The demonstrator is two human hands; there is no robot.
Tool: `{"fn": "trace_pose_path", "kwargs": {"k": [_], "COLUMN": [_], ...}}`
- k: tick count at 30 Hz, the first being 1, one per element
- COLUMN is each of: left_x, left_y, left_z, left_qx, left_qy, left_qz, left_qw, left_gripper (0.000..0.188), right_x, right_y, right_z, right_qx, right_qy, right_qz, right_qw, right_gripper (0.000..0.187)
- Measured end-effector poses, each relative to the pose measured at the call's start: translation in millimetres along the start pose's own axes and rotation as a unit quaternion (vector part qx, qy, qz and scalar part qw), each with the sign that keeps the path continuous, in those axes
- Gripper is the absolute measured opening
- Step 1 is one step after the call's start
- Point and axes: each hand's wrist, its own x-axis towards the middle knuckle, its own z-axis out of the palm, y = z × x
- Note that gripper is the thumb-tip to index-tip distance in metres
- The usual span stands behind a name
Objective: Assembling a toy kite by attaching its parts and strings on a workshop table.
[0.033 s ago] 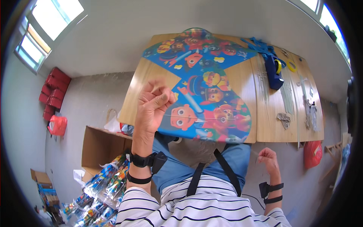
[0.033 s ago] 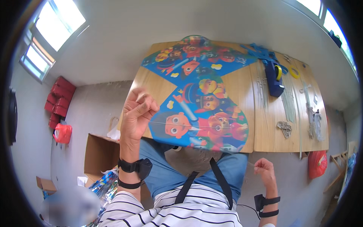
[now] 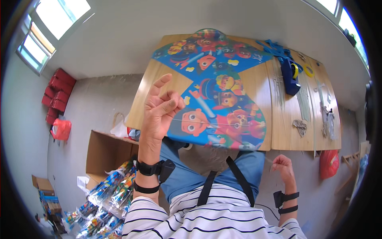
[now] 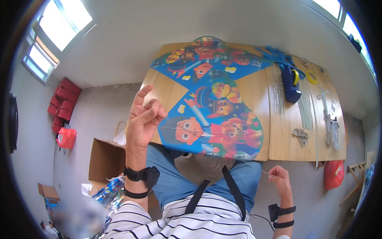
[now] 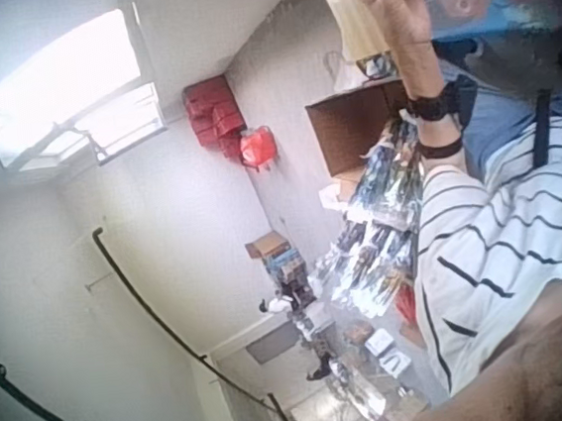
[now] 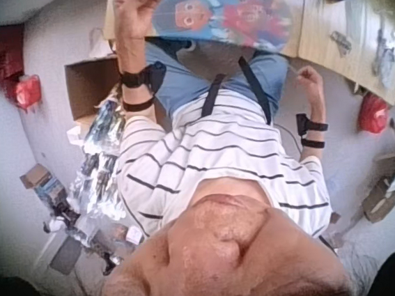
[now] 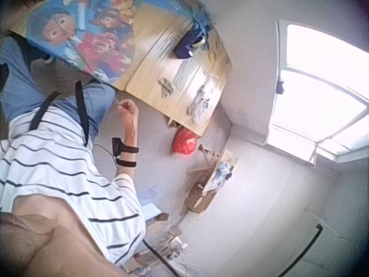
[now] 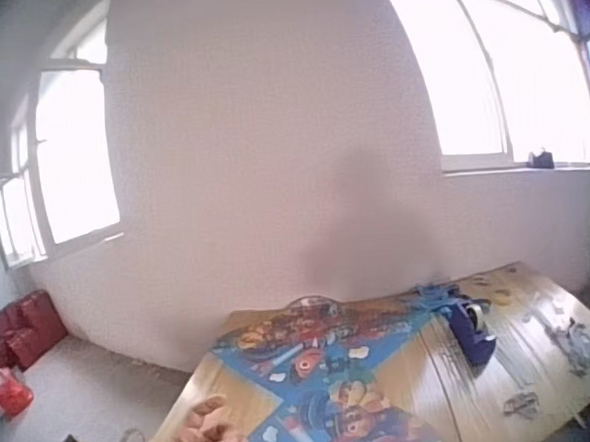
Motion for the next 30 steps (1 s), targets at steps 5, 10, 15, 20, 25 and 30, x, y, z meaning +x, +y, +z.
{"fn": "trace_pose_path", "kwargs": {"k": [5,10,15,20,25,30], "left_x": [-21.2,-31.4,-35.8,-47.4,-58.6,-67.4], "left_y": [13.2,16.4,19.0,7.7,-6.3,22.0], "left_z": [-31.9,-50.9,-102.7,-132.5,-167.2,-174.5], "left_qx": [0.085,0.098,0.122,0.137,0.154,0.173], "left_qy": [0.040,0.105,0.111,0.213,0.199,0.211], "left_qz": [0.000,0.047,0.065,0.041,0.020,0.049], "left_qw": [0.996,0.989,0.984,0.967,0.968,0.961], "left_gripper": [0.010,0.008,0.011,0.012,0.015,0.013], "right_x": [13.9,19.4,36.7,61.0,74.9,85.6], "right_y": [-10.3,-33.2,-50.7,-64.3,-66.6,-74.0], "right_z": [0.9,11.7,14.9,22.8,28.8,43.5], "right_qx": [-0.012,-0.060,0.002,-0.031,-0.085,-0.109], "right_qy": [-0.022,-0.005,-0.020,-0.053,-0.059,-0.092], "right_qz": [-0.016,-0.014,-0.029,-0.039,-0.057,-0.086], "right_qw": [1.000,0.998,0.999,0.997,0.993,0.986], "right_gripper": [0.010,0.009,0.009,0.010,0.007,0.010]}}
